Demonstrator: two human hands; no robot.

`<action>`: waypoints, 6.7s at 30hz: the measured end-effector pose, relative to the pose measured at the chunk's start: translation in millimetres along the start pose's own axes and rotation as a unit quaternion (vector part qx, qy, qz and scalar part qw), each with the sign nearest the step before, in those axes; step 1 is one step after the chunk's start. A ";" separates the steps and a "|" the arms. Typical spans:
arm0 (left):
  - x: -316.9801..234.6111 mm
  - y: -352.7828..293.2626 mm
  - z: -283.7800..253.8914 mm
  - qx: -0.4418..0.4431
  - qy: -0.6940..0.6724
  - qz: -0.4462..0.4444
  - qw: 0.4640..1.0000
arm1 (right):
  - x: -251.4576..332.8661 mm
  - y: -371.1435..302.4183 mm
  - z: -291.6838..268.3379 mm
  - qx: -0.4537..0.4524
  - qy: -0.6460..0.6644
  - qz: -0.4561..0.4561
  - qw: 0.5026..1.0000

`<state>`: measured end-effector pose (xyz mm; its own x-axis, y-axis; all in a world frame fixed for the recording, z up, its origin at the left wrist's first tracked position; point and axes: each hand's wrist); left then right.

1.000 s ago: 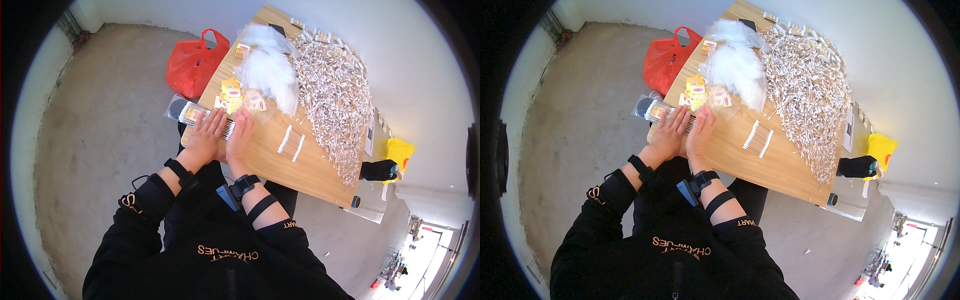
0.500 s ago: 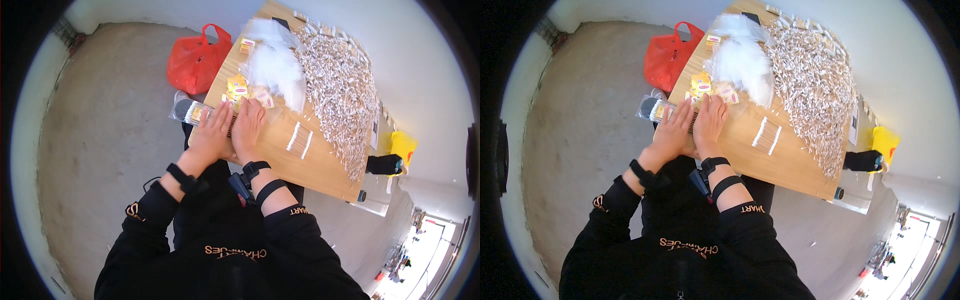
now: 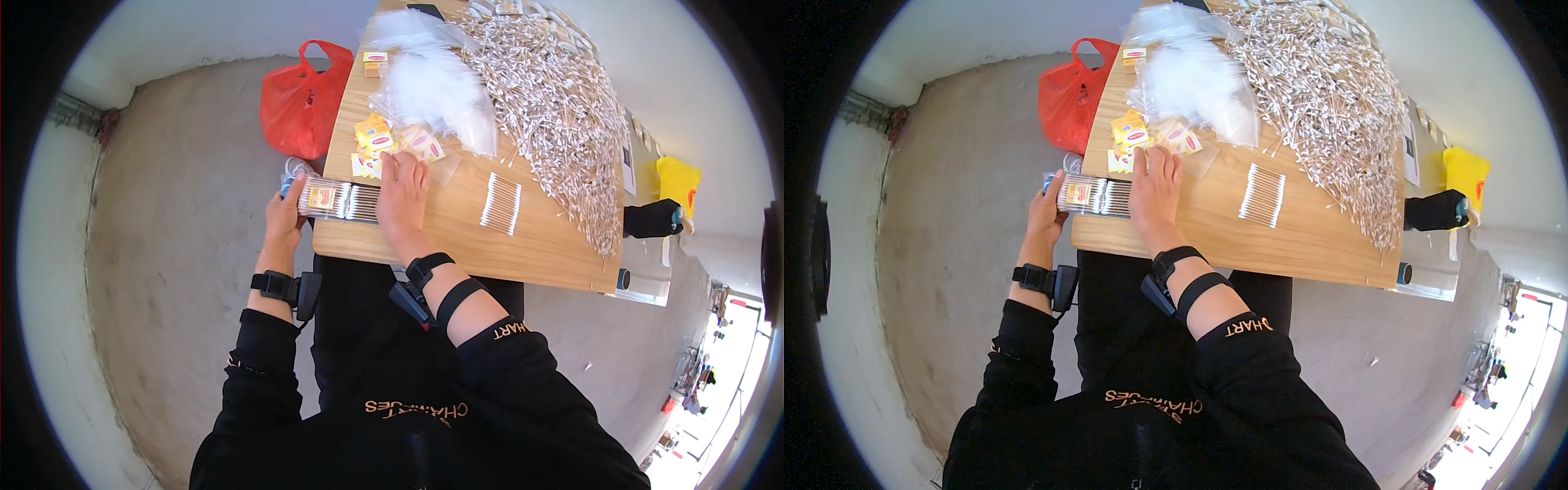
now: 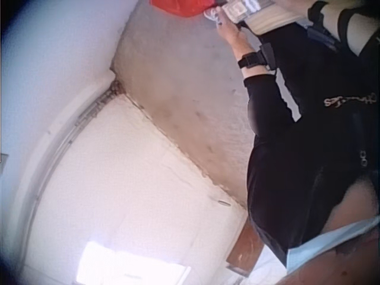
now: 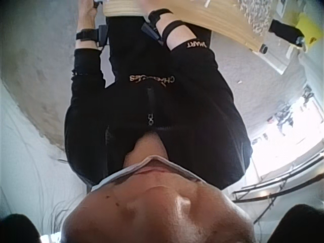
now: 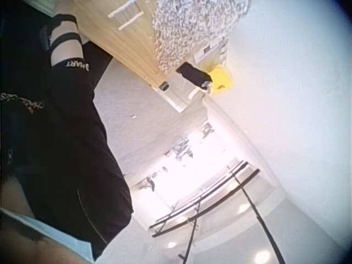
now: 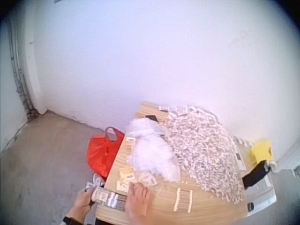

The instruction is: Sorting a large pile of cotton swabs on a wooden table and placing them neatly into a small rectangular plastic container.

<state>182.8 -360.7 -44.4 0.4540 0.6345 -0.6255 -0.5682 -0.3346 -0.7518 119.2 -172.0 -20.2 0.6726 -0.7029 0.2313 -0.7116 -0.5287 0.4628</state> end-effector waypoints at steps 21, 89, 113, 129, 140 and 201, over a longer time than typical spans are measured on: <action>8.5 3.0 3.1 0.021 -0.091 0.066 0.993 | 28.4 15.5 13.0 -0.005 0.037 -0.003 0.999; 148.4 -101.2 223.2 0.075 0.703 0.492 0.509 | -142.7 -119.7 -101.2 -0.296 0.129 0.323 0.890; 148.8 -108.0 202.2 0.123 0.663 0.512 0.532 | -172.8 -118.5 -97.9 -0.313 0.318 0.356 0.821; 132.9 -109.0 160.2 0.015 0.743 0.477 0.469 | -78.2 -103.3 -80.9 -0.180 0.341 0.243 0.890; 49.7 -85.9 73.7 -0.095 0.809 0.382 0.437 | 19.8 -26.1 -13.7 -0.179 0.389 0.158 0.890; 3.6 5.0 4.6 0.022 -0.061 0.062 0.996 | 22.9 18.8 15.9 -0.028 0.023 0.003 0.999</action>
<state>178.4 -357.0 -49.5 0.2925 0.6715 -0.6808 -0.6457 -0.3864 -0.6586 118.0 -205.5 -19.8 0.6786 -0.6821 0.2725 -0.7034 -0.4965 0.5087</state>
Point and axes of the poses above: each hand's wrist, its own y-axis towards the middle knuckle, its own z-axis out of the palm, x = y × z, and after that the axes turned 14 degrees about -z, right-handed
